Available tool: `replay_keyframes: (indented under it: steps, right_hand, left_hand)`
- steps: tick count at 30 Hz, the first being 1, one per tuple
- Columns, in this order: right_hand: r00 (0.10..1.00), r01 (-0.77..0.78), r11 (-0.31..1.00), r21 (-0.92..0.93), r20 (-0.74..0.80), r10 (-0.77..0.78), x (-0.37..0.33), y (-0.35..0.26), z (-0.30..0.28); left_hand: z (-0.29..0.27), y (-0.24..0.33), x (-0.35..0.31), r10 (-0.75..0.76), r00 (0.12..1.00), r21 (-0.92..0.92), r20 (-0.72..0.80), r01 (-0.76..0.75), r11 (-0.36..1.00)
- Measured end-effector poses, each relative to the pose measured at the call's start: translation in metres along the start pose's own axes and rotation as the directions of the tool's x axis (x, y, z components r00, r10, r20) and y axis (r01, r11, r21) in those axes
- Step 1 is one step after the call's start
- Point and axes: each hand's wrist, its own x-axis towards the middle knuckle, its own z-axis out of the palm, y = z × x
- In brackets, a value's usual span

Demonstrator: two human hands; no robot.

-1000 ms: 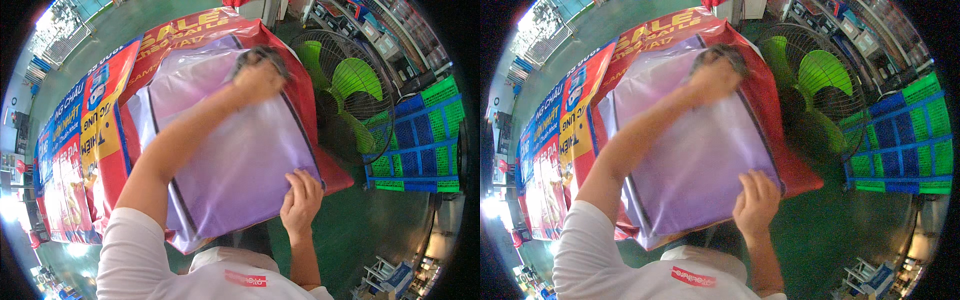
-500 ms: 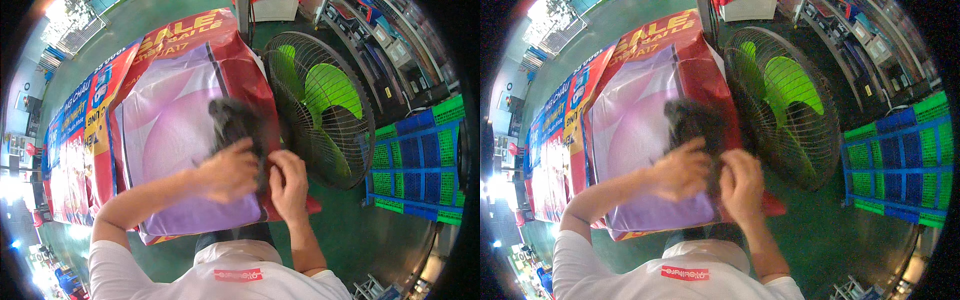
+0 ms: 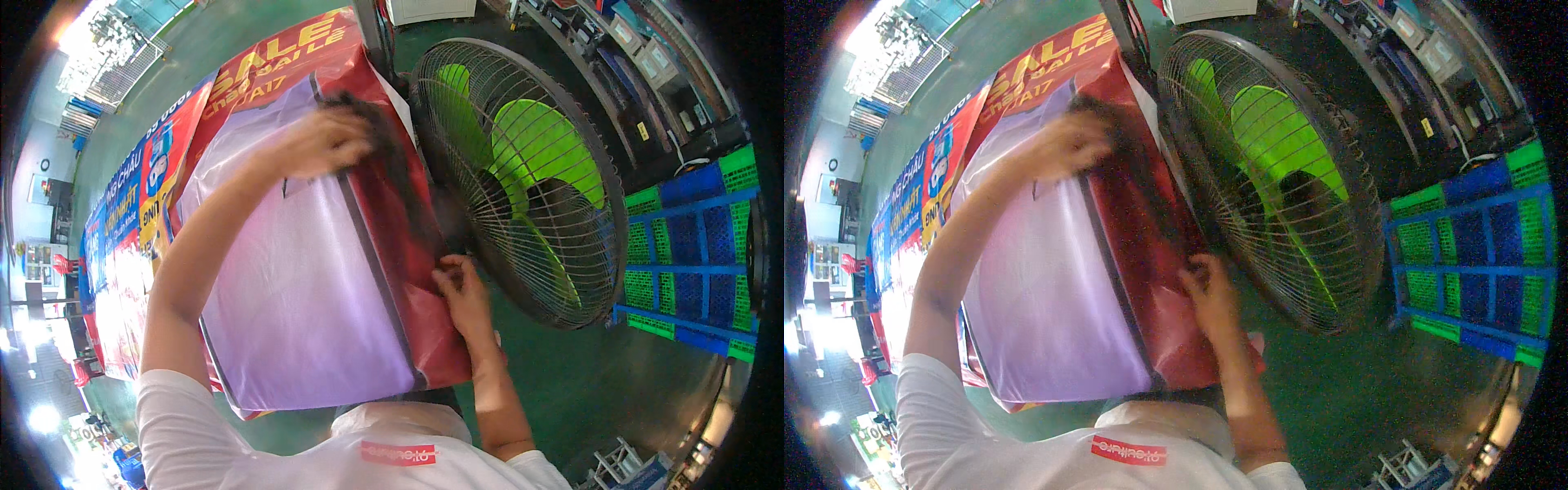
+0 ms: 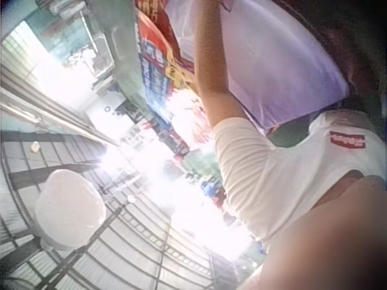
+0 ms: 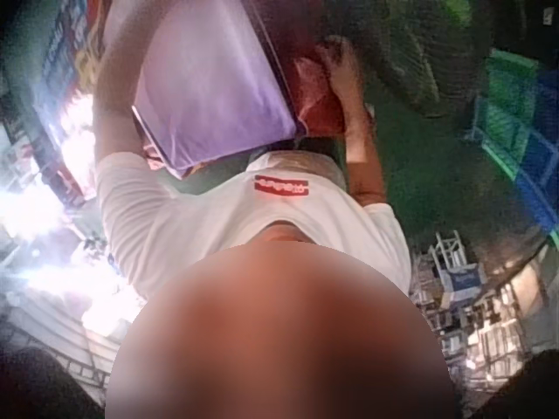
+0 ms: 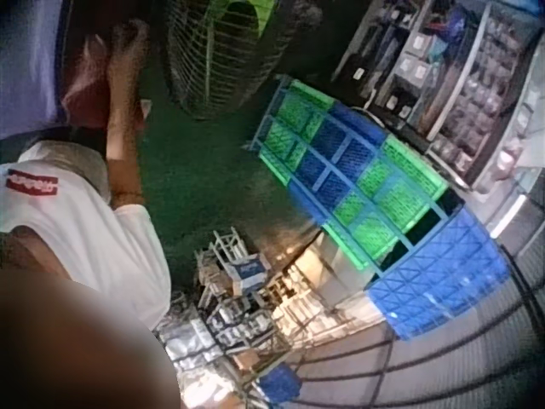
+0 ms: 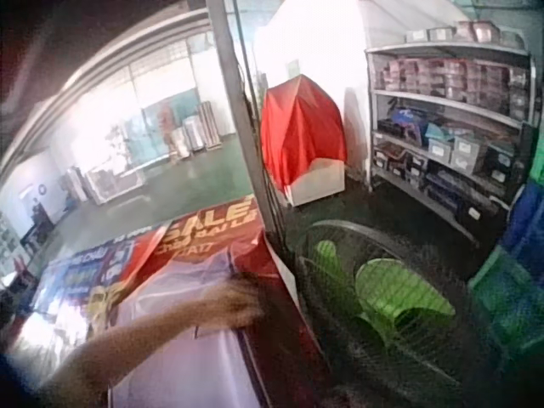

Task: The person wipes the surface of a large colorful promotional banner with a cloth. They move around the banner, wiping different sides and sections, including the top, front, and side panels, using consistent back-and-forth strokes.

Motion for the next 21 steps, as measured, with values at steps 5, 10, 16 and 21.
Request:
replay_keyframes:
  steps: [5, 10, 16, 21]
  right_hand:
    - [0.962, -0.208, 0.973, -0.096, 0.159, 0.222, -0.009, 0.009, 0.023]
    - [0.987, -0.146, 0.982, -0.124, 0.046, 0.152, -0.015, 0.018, 0.027]
    - [0.983, -0.087, 0.988, -0.130, -0.175, 0.064, -0.010, 0.011, 0.008]
    - [0.988, -0.064, 0.996, -0.066, -0.144, 0.054, -0.009, -0.002, 0.001]
  left_hand:
    - [-0.009, -0.052, 0.024, -0.354, 0.917, -0.222, 0.186, 0.390, 0.894]
    - [-0.001, -0.088, 0.053, -0.454, 0.748, -0.488, 0.484, 0.662, 0.569]
    - [-0.029, -0.113, -0.084, -0.646, 0.558, -0.321, 0.521, 0.829, 0.457]
    - [-0.051, -0.117, -0.159, -0.704, 0.489, -0.213, 0.515, 0.868, 0.448]
